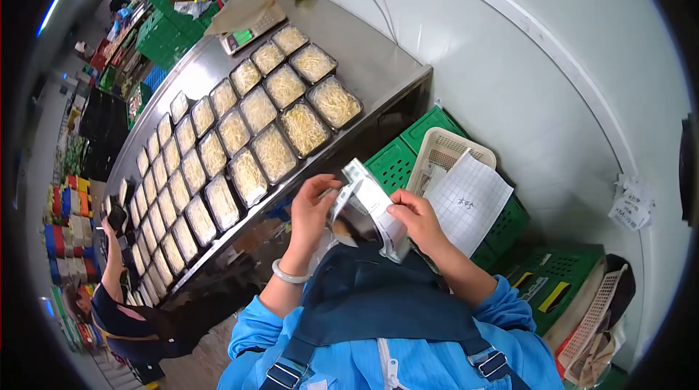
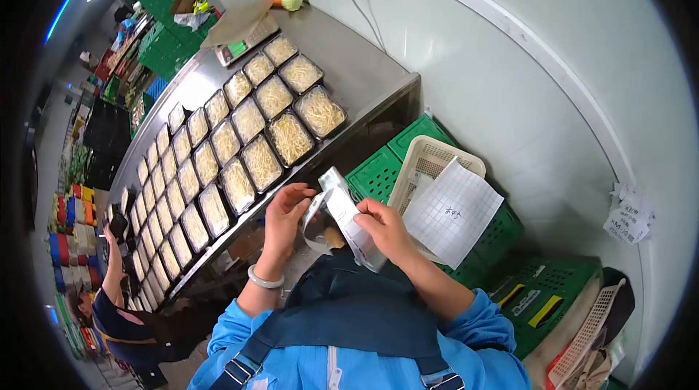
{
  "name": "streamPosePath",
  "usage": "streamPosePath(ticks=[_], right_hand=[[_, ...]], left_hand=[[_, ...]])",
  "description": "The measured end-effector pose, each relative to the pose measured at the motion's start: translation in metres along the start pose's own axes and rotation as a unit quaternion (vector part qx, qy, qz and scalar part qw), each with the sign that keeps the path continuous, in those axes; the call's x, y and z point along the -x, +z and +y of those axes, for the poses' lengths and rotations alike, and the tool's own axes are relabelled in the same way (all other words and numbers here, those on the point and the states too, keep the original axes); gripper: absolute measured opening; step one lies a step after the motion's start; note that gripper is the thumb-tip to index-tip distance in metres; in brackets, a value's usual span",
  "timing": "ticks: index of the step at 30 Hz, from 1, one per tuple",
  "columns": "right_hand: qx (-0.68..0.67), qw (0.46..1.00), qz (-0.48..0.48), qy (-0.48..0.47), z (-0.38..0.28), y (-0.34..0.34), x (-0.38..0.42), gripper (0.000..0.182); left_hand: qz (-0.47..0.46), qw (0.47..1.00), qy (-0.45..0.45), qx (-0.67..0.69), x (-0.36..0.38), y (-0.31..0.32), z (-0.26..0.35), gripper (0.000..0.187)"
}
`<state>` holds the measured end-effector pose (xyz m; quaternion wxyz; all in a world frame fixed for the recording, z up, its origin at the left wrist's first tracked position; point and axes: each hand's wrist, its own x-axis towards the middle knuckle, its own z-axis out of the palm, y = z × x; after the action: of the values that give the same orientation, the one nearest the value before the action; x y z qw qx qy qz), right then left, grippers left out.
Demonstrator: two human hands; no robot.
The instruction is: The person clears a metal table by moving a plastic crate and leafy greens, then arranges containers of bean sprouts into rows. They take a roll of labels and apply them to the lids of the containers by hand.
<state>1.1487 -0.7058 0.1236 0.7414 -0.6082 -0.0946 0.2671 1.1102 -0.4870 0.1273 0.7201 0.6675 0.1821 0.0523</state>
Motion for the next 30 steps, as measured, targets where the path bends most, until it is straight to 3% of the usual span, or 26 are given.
streamPosePath(ticks=[1,2,3,5,7,9,10,12,16,23,26,29,30], right_hand=[[-0.006,1.000,-0.012,-0.003,0.000,0.002,-0.004,0.009],[0.006,1.000,-0.017,-0.003,0.000,0.005,-0.005,0.009],[0.016,1.000,-0.022,-0.002,-0.001,0.010,-0.006,0.009],[0.052,0.998,-0.027,-0.004,-0.006,0.024,-0.005,0.010],[0.100,0.994,-0.031,-0.030,-0.001,0.040,-0.004,0.011],[0.153,0.986,-0.038,-0.058,0.002,0.058,-0.004,0.013],[0.181,0.981,-0.043,-0.064,0.004,0.066,-0.005,0.013],[0.236,0.968,-0.050,-0.072,0.009,0.084,-0.004,0.014],[0.267,0.958,-0.064,-0.083,0.016,0.112,-0.004,0.015],[0.276,0.952,-0.123,-0.047,0.029,0.156,-0.009,0.017],[0.264,0.957,-0.115,0.028,0.034,0.181,-0.012,0.018],[0.279,0.955,-0.098,-0.013,0.043,0.202,-0.010,0.018],[0.305,0.950,-0.045,-0.046,0.045,0.204,-0.012,0.018]], left_hand=[[0.055,0.976,0.109,-0.178,0.004,-0.009,0.002,0.029],[0.108,0.907,0.211,-0.349,0.010,-0.013,0.012,0.032],[0.176,0.842,0.306,-0.407,0.015,-0.012,0.025,0.028],[0.097,0.931,0.174,-0.304,0.038,-0.016,0.030,0.019],[0.017,0.980,0.039,-0.195,0.057,-0.016,0.022,0.015],[-0.043,0.988,-0.118,-0.086,0.064,-0.014,0.013,0.017],[-0.031,0.986,-0.159,0.040,0.064,-0.018,0.010,0.015],[-0.006,0.928,-0.236,0.288,0.063,-0.030,0.002,0.011],[0.014,0.908,-0.251,0.334,0.072,-0.065,-0.016,0.007],[0.030,0.947,-0.191,0.257,0.091,-0.113,-0.019,0.011],[0.036,0.959,-0.166,0.227,0.095,-0.133,-0.028,0.012],[0.031,0.968,-0.153,0.198,0.104,-0.158,-0.039,0.011],[0.040,0.972,-0.151,0.176,0.109,-0.164,-0.042,0.012]])
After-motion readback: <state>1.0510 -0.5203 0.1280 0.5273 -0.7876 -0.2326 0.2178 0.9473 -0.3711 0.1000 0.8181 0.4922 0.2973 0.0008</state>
